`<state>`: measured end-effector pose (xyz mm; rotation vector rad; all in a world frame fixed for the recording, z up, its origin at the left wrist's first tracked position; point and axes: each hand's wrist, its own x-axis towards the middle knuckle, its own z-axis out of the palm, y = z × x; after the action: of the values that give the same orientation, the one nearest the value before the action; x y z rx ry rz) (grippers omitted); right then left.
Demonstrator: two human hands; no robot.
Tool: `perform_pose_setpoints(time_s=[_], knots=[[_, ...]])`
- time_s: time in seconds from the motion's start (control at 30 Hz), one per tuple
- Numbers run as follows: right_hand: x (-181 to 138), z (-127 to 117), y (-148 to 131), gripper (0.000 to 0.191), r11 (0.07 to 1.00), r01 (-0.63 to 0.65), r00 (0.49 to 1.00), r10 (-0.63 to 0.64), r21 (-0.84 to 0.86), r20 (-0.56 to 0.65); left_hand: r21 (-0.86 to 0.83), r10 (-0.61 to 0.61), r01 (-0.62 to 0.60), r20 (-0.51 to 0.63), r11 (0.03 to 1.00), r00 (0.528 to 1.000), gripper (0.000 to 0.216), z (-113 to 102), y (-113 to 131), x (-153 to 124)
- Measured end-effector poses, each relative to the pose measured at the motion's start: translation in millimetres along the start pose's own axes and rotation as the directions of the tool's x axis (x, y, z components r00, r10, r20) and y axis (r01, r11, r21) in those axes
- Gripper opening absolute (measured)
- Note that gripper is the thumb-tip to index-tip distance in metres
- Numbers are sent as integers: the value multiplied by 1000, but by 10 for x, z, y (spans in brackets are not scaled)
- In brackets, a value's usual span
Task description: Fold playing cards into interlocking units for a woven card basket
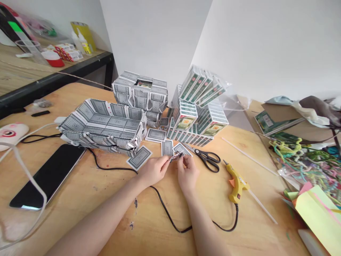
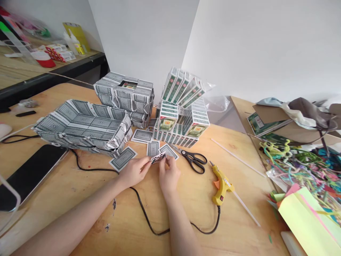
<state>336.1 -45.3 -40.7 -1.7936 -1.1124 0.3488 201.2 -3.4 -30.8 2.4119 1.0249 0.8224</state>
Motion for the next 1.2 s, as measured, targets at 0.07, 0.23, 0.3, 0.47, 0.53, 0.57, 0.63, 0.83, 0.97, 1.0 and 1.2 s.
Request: perform_pose_setpoints(time_s=[0.07, 0.23, 0.3, 0.47, 0.53, 0.57, 0.63, 0.83, 0.97, 1.0, 1.2], knots=[[9, 7, 7, 31, 997, -3, 1000, 1, 78, 24, -19, 9, -9, -26, 1000, 1000, 21, 16, -32, -6], [15, -8, 3, 34, 999, 37, 998, -38, 26, 46, -101, 10, -17, -75, 995, 997, 28, 52, -89, -11], [12, -19, -7, 33, 999, 45, 998, -45, -9, 43, -118, 3, -13, -84, 993, 996, 29, 52, -87, -10], [-3, -15, -38, 30, 999, 36, 999, -36, -14, 36, -81, -3, -5, -101, 997, 995, 28, 37, -60, -25], [-8, -10, -45, 29, 999, 31, 999, -30, -10, 40, -66, 9, -17, -113, 998, 994, 28, 36, -51, -33], [-9, -9, -49, 29, 1000, 27, 999, -27, -14, 36, -62, 18, -26, -116, 998, 993, 28, 37, -47, -36], [-10, -14, -60, 27, 1000, 17, 1000, -16, -23, 22, -63, 36, -43, -111, 997, 993, 28, 41, -42, -40], [-3, -38, -103, 28, 999, -31, 999, 31, -35, 8, -116, -29, 23, -48, 993, 998, 27, 37, -34, -40], [10, -18, -87, 29, 998, -49, 998, 48, 28, 37, -122, -131, 126, -37, 985, 991, 23, 2, -28, -15], [16, -10, -79, 28, 997, -51, 997, 47, 58, 58, -116, -151, 145, -45, 983, 988, 22, -5, -26, -7], [40, 6, -49, 26, 997, 0, 983, -14, 76, 185, -119, -242, 228, -120, 966, 963, 24, -11, -5, 20]])
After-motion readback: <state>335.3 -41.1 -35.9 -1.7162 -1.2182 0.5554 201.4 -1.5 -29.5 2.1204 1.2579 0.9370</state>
